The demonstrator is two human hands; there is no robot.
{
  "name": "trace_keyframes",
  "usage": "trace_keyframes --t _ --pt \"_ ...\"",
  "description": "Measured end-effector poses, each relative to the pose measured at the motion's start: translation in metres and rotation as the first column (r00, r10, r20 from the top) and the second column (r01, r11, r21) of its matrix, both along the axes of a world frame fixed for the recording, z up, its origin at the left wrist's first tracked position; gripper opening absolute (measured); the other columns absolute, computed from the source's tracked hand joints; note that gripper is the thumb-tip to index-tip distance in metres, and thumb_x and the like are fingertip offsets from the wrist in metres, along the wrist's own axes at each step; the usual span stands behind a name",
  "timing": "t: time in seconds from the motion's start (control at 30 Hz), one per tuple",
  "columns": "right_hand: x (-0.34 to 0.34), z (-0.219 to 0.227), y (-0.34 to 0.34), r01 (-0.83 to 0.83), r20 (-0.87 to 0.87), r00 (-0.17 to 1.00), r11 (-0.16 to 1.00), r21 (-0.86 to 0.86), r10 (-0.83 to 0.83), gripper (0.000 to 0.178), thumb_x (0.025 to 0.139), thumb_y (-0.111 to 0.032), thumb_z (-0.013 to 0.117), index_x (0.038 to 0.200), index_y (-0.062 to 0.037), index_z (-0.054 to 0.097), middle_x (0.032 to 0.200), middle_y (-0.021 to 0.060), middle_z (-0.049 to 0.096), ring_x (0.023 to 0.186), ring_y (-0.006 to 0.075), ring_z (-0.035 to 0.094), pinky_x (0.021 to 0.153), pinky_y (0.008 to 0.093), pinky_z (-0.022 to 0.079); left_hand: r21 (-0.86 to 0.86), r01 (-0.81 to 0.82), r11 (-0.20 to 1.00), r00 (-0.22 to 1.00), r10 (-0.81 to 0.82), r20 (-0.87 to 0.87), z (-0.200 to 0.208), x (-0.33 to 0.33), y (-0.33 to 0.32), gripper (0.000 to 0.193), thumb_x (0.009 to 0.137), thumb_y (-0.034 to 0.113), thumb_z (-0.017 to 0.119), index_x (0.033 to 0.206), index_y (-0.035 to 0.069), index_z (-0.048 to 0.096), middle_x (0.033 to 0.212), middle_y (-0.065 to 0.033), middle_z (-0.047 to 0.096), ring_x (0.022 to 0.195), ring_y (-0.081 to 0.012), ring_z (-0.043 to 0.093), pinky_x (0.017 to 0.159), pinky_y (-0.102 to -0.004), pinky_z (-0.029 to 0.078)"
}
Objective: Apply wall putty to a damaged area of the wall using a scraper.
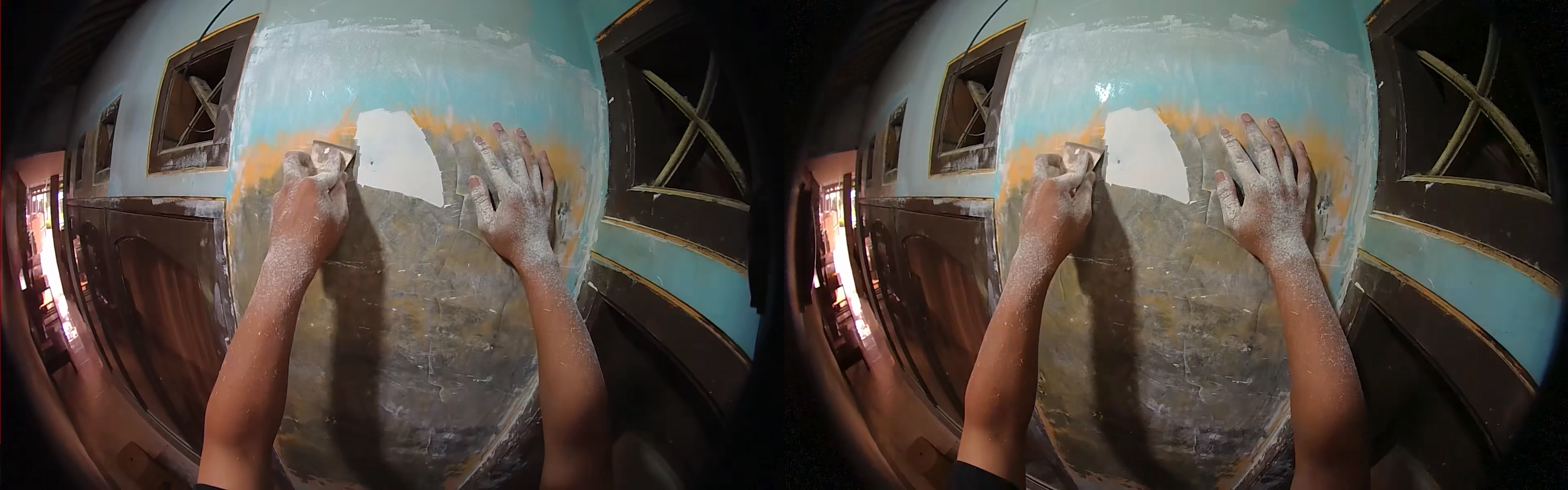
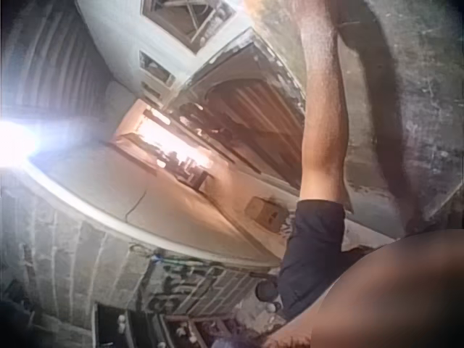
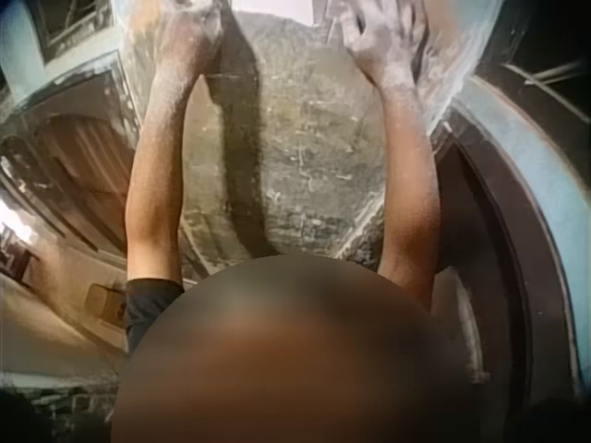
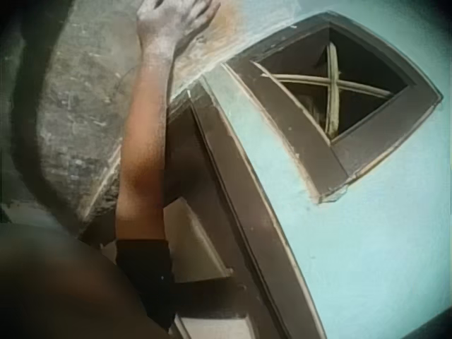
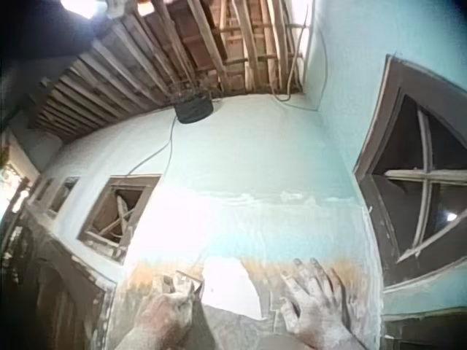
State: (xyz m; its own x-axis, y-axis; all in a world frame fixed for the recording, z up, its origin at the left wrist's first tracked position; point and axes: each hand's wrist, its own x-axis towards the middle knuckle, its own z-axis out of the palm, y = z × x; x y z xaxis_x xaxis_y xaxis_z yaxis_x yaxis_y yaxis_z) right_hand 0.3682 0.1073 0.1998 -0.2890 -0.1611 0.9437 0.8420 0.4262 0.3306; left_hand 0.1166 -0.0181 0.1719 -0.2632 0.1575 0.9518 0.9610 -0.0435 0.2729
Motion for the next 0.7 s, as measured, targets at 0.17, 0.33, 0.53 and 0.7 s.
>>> trace_keyframes --t 0.17,0.33,0.53,0.7 --pt "-0.001 0.0 -0.001 0.008 -0.007 1.0 1.0 -0.002 -0.008 0.053 0.103 -0.038 0.056 0.154 -0.0254 0.05 0.165 0.0034 0.037 0.156 0.0255 0.027 0.128 0.0527 0.015 0.165 0.028 0.986 0.998 -0.019 -0.055 -0.014 -0.006 0.006 0.027 0.093 0.016 0.075 0.119 0.01 0.078 0.14 -0.0224 0.059 0.12 -0.04 0.065 0.098 -0.0453 0.053" --pt "0.0 0.0 0.001 -0.022 -0.006 1.0 1.0 0.019 0.022 0.053 0.101 -0.036 0.058 0.153 -0.0253 0.051 0.164 0.0039 0.039 0.155 0.0268 0.029 0.127 0.0531 0.016 0.178 0.04 0.983 0.983 -0.007 -0.186 -0.022 -0.011 0.012 0.03 0.095 0.009 0.071 0.124 0.009 0.076 0.14 -0.0165 0.064 0.124 -0.0355 0.065 0.102 -0.0414 0.052" --pt "-0.003 0.0 -0.001 -0.035 -0.014 0.999 0.999 0.028 0.035 0.052 0.101 -0.035 0.058 0.152 -0.025 0.053 0.163 0.0038 0.04 0.154 0.0267 0.03 0.127 0.0527 0.017 0.139 0.083 0.987 0.969 -0.048 -0.242 -0.003 -0.018 0.012 0.032 0.097 0.009 0.066 0.128 0.003 0.071 0.142 -0.0193 0.062 0.134 -0.0357 0.058 0.11 -0.0407 0.048" --pt "0.0 0.0 -0.001 -0.026 -0.022 0.999 0.999 0.029 0.027 0.052 0.101 -0.033 0.059 0.152 -0.0252 0.053 0.163 0.0037 0.04 0.154 0.0267 0.03 0.127 0.0527 0.017 -0.008 0.148 0.989 0.986 -0.148 -0.078 0.003 -0.009 0.011 0.034 0.098 0.012 0.062 0.13 0.002 0.069 0.146 -0.0207 0.056 0.136 -0.0363 0.055 0.112 -0.0409 0.046"
